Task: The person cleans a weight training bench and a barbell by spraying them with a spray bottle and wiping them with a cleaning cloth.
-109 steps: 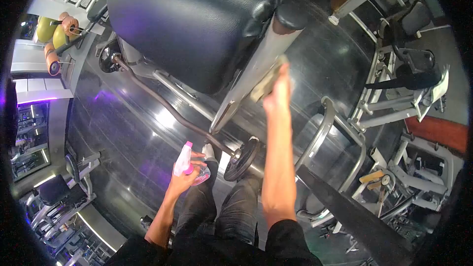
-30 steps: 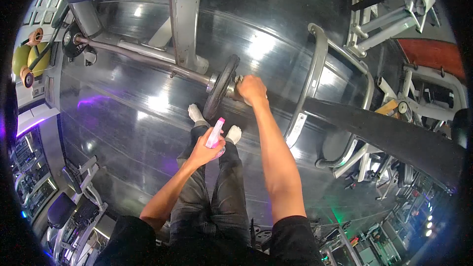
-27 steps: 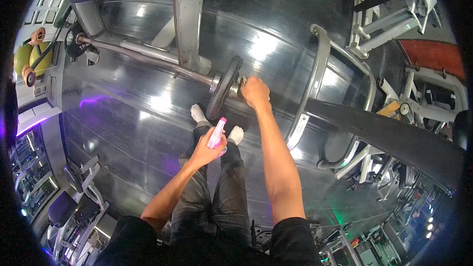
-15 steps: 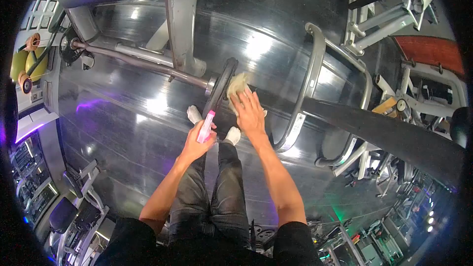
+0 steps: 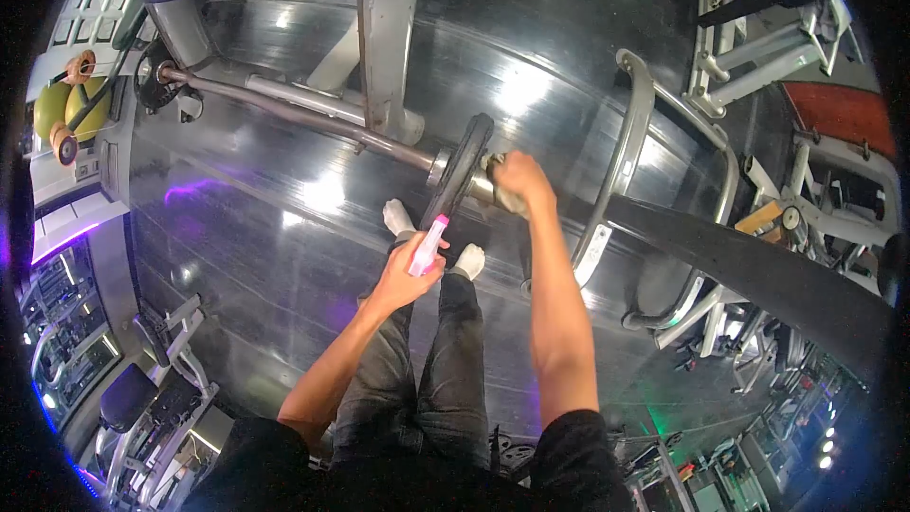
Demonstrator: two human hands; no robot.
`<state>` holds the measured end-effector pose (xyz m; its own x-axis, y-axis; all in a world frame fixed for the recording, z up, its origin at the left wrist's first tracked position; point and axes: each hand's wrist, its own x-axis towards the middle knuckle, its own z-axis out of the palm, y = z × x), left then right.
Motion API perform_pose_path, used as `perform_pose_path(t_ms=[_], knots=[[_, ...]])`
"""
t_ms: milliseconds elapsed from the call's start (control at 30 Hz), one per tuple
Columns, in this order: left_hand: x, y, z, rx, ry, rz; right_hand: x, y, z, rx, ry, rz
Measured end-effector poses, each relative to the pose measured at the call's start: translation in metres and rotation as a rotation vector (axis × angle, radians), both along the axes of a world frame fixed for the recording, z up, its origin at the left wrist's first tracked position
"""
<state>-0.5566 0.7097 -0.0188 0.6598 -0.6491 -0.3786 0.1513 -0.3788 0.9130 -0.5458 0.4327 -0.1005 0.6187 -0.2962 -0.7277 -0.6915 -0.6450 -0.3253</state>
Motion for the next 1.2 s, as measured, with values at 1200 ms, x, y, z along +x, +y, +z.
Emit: perform_pose_path(t_ms=[1200], knots=[[-0.011,-0.007,0.000,-0.031,0.166,0.107,-0.084,0.090,0.058,-0.370,-0.690,0.079]])
